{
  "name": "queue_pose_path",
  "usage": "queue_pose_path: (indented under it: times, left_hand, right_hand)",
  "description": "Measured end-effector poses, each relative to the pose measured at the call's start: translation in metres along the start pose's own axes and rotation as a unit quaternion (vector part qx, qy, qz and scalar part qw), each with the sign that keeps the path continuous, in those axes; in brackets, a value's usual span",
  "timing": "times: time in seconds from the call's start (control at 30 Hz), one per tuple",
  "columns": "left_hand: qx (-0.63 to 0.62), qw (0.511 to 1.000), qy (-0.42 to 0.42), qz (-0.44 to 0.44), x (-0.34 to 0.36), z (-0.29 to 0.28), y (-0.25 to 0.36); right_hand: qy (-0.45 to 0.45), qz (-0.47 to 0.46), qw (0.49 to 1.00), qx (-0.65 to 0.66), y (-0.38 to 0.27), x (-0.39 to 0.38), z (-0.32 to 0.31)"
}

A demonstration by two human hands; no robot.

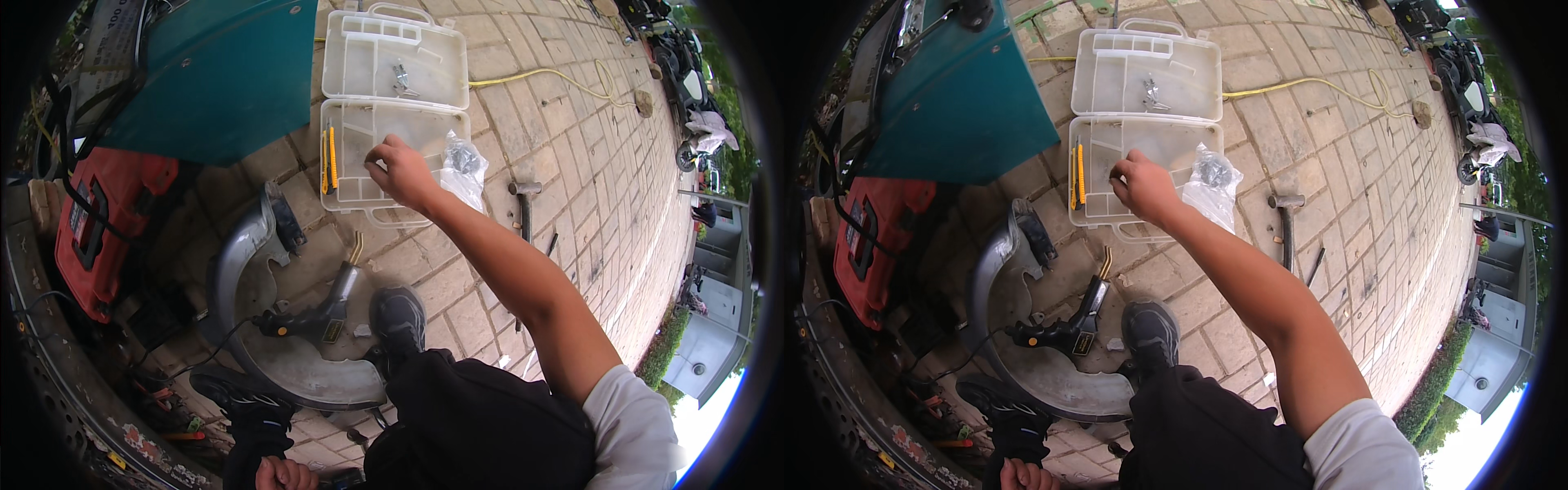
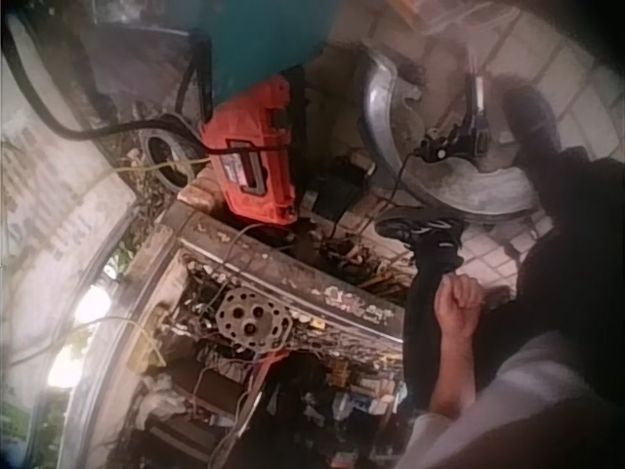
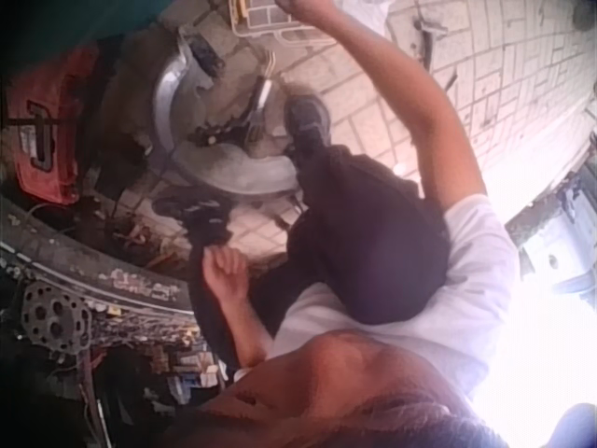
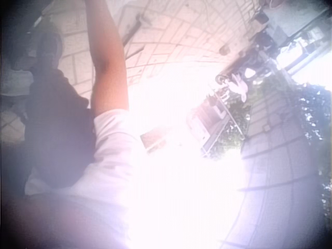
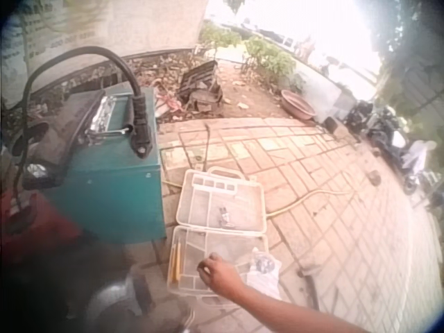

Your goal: The person sits on the ground and selects small metal fasteners from a compartmentalized plastic case. They then use a heat gun to apply heat to a grey scooter fender, moving the nozzle along its surface. The person handles the fasteners and the fender throughout the clip.

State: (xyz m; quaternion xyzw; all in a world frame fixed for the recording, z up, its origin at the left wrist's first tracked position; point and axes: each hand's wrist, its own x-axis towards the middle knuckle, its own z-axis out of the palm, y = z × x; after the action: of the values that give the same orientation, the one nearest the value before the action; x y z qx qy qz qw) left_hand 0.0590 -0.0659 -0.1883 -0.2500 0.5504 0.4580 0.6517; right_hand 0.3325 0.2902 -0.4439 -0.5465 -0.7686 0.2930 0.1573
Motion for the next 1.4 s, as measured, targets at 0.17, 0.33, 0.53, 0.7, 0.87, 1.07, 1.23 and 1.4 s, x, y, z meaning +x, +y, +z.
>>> queue_pose_path:
  times: [0.17,0.33,0.53,0.7,0.87,1.07,1.23,1.4]
  left_hand:
    - [-0.003,1.0,-0.019,0.003,0.001,-0.001,0.0]
    - [-0.008,1.0,-0.012,0.004,0.001,-0.002,-0.002]
    - [-0.001,1.0,-0.025,0.003,0.001,-0.002,-0.001]
    - [0.008,1.0,-0.011,0.006,0.002,-0.001,-0.001]
    - [0.006,1.0,-0.01,0.001,0.002,-0.002,-0.002]
    - [0.001,1.0,-0.007,-0.004,0.001,-0.002,-0.001]
    - [0.001,1.0,0.003,-0.006,0.002,-0.002,-0.002]
    - [-0.006,1.0,-0.006,-0.008,0.002,-0.002,-0.001]
  right_hand:
    - [0.0,-0.027,1.0,0.01,-0.006,-0.028,-0.021]
    - [-0.021,-0.037,0.999,-0.018,-0.007,-0.046,-0.027]
    - [-0.02,-0.033,0.996,-0.077,-0.009,-0.035,-0.013]
    - [0.011,0.017,0.997,-0.079,-0.008,-0.018,-0.016]
    - [0.014,-0.022,0.992,-0.119,0.0,0.007,-0.004]
    - [-0.004,-0.043,0.979,-0.199,0.005,0.02,0.011]
    - [0.003,-0.04,0.981,-0.188,0.01,0.021,0.017]
    - [0.011,-0.038,0.988,-0.147,0.009,0.017,0.012]
